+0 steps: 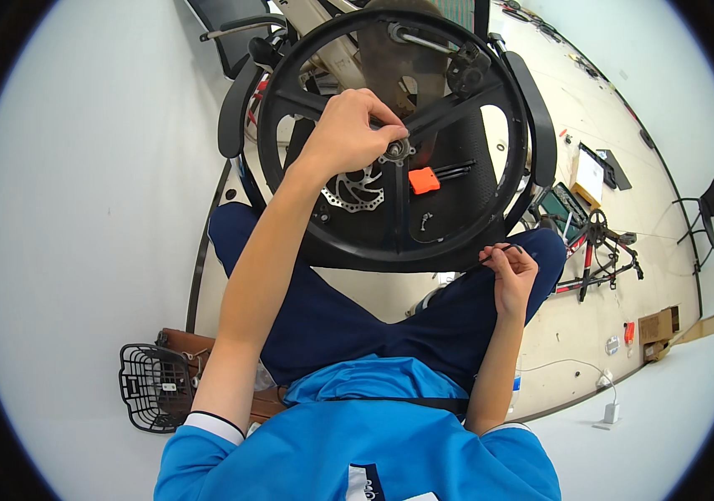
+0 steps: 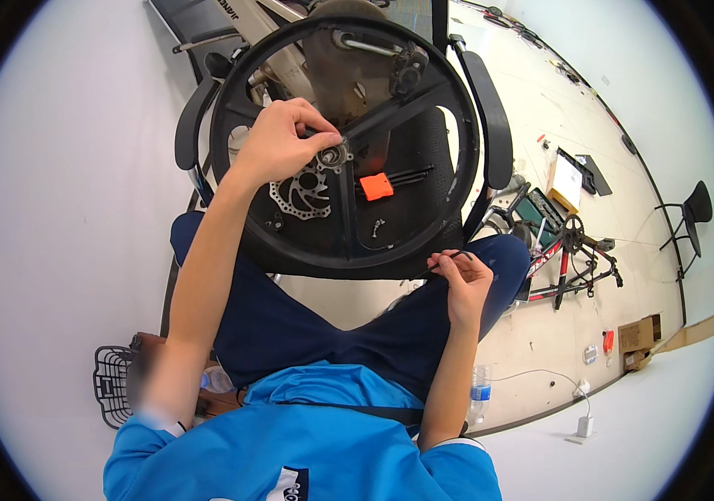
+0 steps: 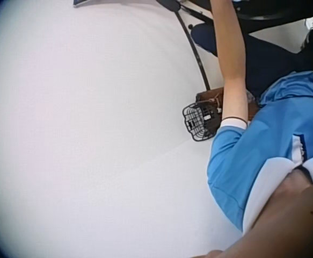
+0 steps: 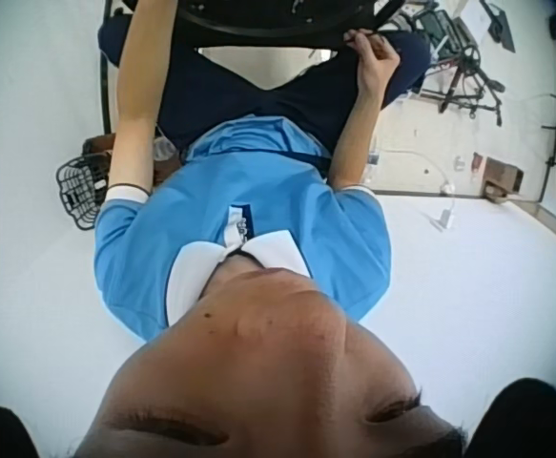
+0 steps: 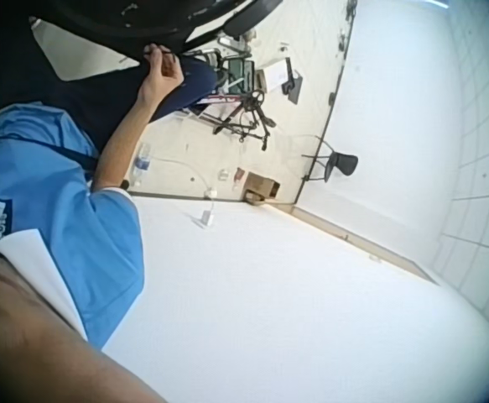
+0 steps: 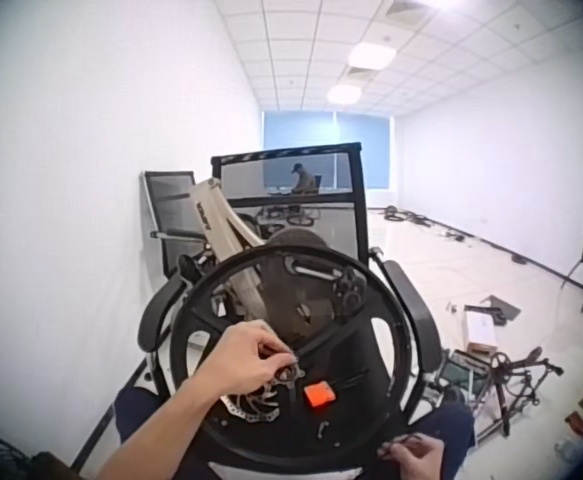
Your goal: The person assembles a bicycle wheel hub by hand, inserting small metal components such as bearings and spacers into the hub. They use an Allen key to tighten bolts and secure the parts in place.
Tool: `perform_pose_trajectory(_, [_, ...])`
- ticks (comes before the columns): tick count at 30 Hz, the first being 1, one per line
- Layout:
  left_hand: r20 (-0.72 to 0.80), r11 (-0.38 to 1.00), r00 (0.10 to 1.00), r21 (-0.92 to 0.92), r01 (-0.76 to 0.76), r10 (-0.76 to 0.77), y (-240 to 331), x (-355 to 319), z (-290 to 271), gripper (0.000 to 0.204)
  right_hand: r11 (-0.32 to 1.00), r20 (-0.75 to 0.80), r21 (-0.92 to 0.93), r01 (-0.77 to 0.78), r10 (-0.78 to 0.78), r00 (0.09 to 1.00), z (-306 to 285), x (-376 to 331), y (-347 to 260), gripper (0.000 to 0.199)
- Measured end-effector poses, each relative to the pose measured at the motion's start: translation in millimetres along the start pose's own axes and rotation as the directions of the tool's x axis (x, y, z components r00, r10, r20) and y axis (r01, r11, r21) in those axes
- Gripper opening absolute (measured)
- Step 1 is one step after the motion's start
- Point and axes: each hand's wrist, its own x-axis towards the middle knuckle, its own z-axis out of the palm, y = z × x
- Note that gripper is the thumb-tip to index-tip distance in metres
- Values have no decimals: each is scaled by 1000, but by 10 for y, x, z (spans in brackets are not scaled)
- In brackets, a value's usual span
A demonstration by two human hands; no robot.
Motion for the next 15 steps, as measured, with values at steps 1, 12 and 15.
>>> perform_pose_trajectory(1, [9,1000,1000,9,11,-11,4,10,-9,20,1000,1,0,1,-1,1000,9,-1,-6,10])
perform_pose_trajectory(12, [78,989,986,18,145,-146,102,52,-36,21,981,187,105,160,-178,966,603,281,-456,10])
perform_pose_trajectory(15, [65,991,989,25,132,-134,99,58,-27,21,972,247,102,213,-233,941,894,472,-625,11])
